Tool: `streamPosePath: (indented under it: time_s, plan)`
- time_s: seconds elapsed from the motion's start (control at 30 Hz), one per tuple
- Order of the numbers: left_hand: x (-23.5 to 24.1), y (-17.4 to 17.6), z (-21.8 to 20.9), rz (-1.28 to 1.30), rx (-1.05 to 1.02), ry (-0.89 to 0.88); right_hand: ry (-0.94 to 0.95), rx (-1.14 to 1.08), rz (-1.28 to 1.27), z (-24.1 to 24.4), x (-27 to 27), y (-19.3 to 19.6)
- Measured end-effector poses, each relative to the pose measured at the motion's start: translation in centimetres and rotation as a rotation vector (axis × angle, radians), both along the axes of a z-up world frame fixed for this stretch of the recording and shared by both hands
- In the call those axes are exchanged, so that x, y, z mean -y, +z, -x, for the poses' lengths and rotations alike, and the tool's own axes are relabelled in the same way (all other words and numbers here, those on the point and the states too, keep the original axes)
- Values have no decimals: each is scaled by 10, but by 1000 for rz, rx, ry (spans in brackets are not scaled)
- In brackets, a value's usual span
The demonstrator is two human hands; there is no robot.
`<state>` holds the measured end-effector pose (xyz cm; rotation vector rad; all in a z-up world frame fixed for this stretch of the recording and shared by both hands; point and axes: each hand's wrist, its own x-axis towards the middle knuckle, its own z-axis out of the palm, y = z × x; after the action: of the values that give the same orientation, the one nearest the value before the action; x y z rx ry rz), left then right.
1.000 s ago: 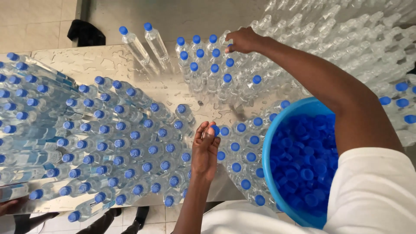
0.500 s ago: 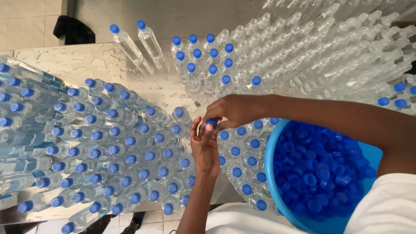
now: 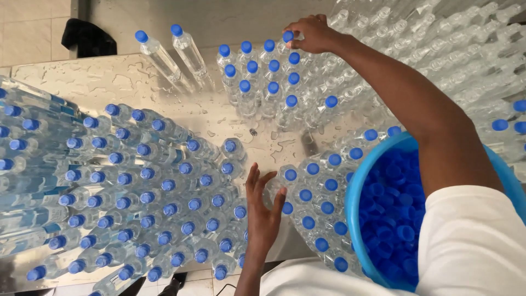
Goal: The person repeatedly picks up clear plastic water bottles from a table and screws blue caps onto them. The capped bottles are placed back on the table among other filled bottles. The person also handles a blue basin filled with caps, occasionally picking up caps from the table or basin to continue the capping process.
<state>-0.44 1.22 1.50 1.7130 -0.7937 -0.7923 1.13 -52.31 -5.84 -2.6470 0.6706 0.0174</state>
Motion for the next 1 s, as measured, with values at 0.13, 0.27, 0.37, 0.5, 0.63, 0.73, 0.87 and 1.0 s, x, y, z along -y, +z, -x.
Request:
streamPosePath:
  time_s: [0.13,0.27,0.37,0.5,0.63,0.73,0.87,1.0]
  plan:
    - [-10,-15,-6,14,-47,42,-36,-69,-79,-7,7,5]
    - [-10,-4,-7,50,-100,62,-223,-38,-484,-19,3,24]
    - [-12,-1,-1,62,-142,60,-186,-82,-594,-22,27,2]
    - [-19,7,6,119,-142,43,-171,7,-604,-23,23,3]
    - [-20,27,37,39,-419,-108,-117,-66,-154,-19,27,-12]
    - [-12,44,62,-70,-371,-334,21,20,187,41,-17,55]
    - [-3,47,83,-113,-373,-426,54,-18,616,219,-133,178]
    - [7,76,97,-177,-530,-452,-581,-466,385,438,-276,219]
